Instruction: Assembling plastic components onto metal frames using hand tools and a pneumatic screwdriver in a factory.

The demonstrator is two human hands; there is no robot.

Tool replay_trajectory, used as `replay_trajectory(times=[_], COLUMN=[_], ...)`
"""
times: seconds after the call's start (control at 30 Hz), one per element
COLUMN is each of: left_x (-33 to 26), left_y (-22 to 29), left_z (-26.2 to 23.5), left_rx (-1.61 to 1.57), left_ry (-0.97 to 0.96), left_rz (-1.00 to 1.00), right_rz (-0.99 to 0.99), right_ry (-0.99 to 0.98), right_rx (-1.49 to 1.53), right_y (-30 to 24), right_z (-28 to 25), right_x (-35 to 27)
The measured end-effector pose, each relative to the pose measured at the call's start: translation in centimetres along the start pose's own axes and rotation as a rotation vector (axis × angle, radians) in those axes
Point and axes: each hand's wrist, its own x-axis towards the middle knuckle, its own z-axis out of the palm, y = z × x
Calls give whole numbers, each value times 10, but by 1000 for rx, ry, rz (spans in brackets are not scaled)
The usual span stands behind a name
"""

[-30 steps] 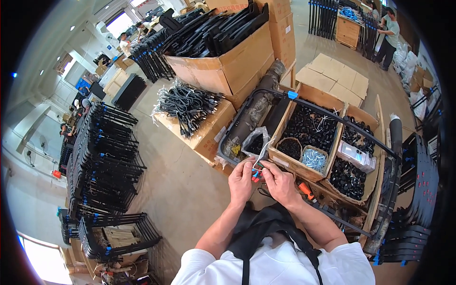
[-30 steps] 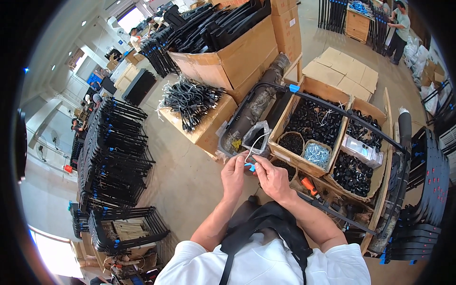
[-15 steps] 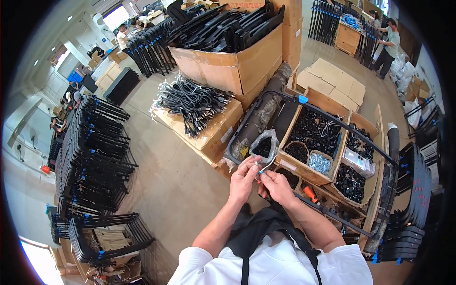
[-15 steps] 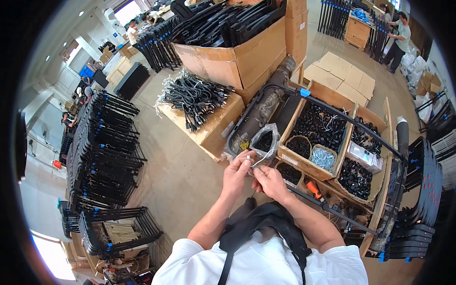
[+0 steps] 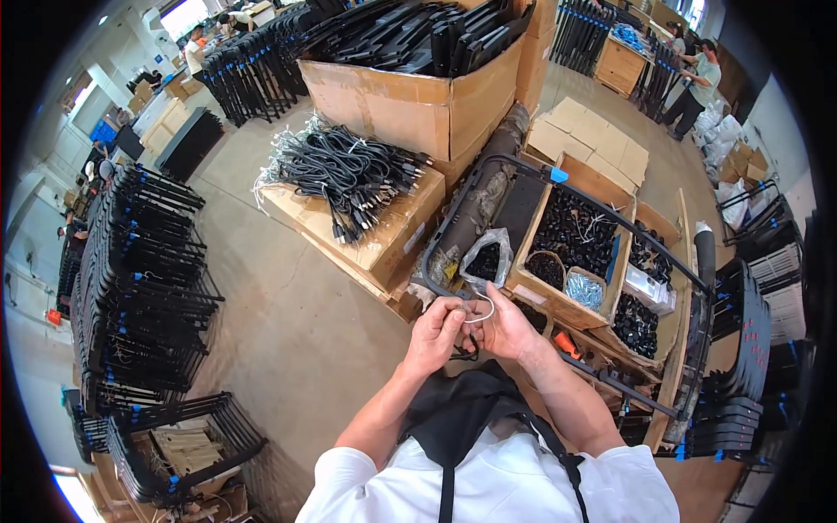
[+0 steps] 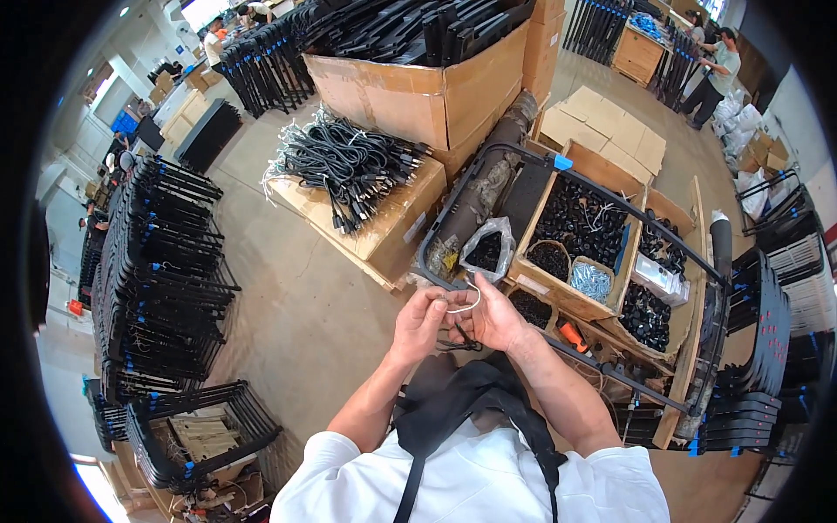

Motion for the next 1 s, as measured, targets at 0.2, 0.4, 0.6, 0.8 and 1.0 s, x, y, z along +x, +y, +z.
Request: replay_trajectory(times=[0.2,0.4,0.6,0.8,1.0], left_x=[12,14,-5,-12,-13], left_y=[-6,-45,-98,-114,-142], left_z=[-16,-30,-21,-22,-38], left_rx=[224,-267,-401,-351,36], left_ry=[219,230,271,146,109], left_rz=[-80,-461,-714,-725,-650], right_rz=[-147,-168,-18,-126,37], right_ry=[180,242,586,683,628], right_rx=[-456,-992,-950,-833,-966], right_y=[15,68,99,111,108], right_z=[32,-12,-26,-43,-39], right_x=[7,16,22,36,38])
